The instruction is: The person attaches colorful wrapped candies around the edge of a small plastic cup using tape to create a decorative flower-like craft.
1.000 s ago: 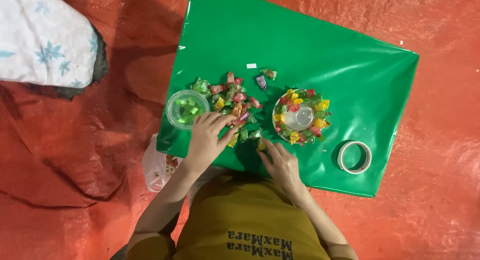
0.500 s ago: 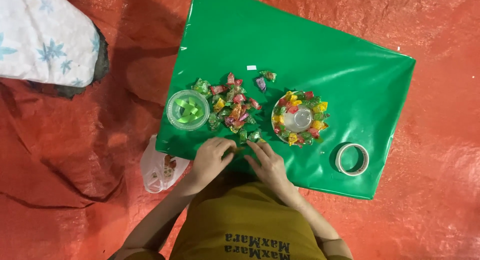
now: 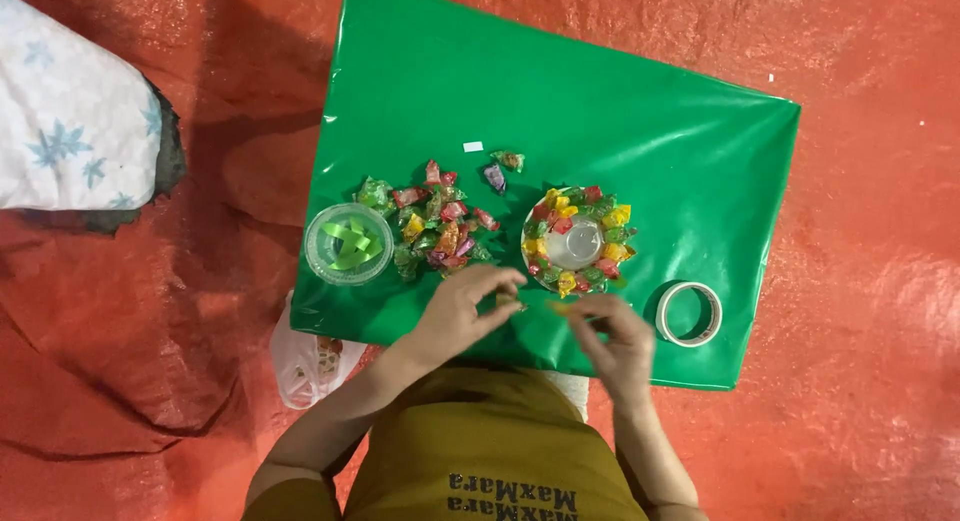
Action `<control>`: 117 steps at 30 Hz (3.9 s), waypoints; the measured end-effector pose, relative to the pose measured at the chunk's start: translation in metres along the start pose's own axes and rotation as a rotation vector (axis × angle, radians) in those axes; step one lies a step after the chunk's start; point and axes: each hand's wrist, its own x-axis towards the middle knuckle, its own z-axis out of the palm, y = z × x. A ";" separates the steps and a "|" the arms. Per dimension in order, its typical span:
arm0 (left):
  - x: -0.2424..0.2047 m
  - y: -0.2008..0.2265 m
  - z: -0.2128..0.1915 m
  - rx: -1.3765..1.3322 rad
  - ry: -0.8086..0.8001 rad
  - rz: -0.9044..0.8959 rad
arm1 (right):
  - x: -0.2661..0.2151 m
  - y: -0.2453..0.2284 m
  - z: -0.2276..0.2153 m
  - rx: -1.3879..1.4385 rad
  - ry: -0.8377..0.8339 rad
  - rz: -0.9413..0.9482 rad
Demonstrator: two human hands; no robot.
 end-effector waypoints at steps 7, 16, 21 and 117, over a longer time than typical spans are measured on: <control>0.009 -0.028 -0.037 0.449 0.206 0.069 | -0.003 0.012 -0.019 -0.087 0.066 0.074; -0.027 -0.034 -0.018 0.781 0.115 -0.037 | -0.036 0.067 0.043 -0.473 -0.152 -0.052; -0.020 -0.011 -0.001 0.747 0.059 -0.153 | -0.031 0.067 0.036 -0.587 -0.064 -0.236; 0.075 -0.089 0.025 0.658 -0.061 0.085 | 0.096 0.027 0.029 -0.614 -0.140 -0.084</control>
